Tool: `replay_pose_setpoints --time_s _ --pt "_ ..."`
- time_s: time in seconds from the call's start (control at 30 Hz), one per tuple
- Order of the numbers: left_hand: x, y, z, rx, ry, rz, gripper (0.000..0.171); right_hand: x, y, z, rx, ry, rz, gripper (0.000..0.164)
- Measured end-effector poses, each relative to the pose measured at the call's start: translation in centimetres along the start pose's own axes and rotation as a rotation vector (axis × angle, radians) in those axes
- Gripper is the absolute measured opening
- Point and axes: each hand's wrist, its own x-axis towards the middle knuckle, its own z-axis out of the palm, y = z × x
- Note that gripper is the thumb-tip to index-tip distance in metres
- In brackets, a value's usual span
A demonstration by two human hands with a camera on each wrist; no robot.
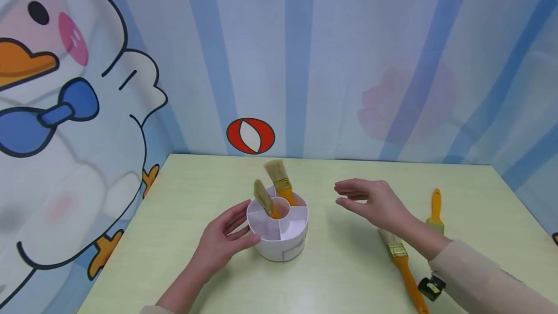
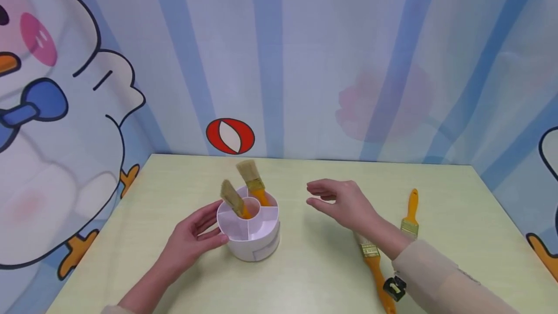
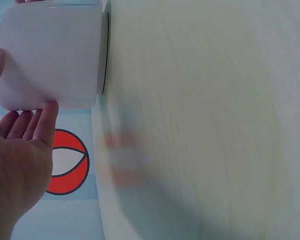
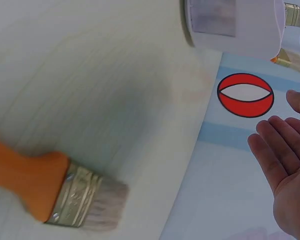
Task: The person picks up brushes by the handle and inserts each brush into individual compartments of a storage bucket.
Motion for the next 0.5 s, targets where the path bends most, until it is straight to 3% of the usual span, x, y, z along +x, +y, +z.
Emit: replay_pose_setpoints --time_s 0.5 --pt "-0.8 0.2 -0.3 0.000 0.012 -0.003 0.073 -2.7 3.2 -1.1 -0.044 -0.027 0.069 0.035"
